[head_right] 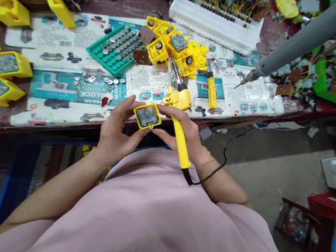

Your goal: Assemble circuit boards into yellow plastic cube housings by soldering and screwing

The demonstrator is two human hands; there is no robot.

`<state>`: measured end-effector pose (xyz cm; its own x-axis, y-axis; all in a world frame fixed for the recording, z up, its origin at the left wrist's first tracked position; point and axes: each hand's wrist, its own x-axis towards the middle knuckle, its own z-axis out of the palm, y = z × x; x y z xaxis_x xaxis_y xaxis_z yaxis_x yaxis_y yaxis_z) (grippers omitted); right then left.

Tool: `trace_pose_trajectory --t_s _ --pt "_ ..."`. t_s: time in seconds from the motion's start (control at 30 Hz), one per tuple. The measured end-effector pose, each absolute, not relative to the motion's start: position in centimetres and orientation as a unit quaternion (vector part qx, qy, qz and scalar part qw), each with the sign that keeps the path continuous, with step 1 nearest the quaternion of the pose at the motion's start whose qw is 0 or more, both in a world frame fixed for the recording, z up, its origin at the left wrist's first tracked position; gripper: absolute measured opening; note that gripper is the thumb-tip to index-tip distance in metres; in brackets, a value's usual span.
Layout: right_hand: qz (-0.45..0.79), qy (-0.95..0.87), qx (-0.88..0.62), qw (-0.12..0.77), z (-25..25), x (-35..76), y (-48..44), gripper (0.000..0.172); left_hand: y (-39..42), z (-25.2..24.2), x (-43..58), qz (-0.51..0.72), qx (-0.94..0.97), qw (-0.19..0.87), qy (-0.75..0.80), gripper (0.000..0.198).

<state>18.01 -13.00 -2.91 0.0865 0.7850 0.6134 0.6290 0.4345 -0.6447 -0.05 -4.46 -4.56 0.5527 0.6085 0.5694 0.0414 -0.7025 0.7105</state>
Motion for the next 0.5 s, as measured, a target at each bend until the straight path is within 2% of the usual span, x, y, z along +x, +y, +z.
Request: trace_pose_trajectory --t_s 0.27,0.5 --pt "0.094 -0.669 -0.51 0.532 -3.25 17.91 -12.74 0.059 -4.27 -4.88 -0.13 0.421 0.827 0.306 0.213 0.079" --pt "0.053 -0.678 -0.509 0.528 -3.17 17.97 -12.65 0.059 -4.2 -4.89 -0.14 0.411 0.832 0.299 0.225 0.081"
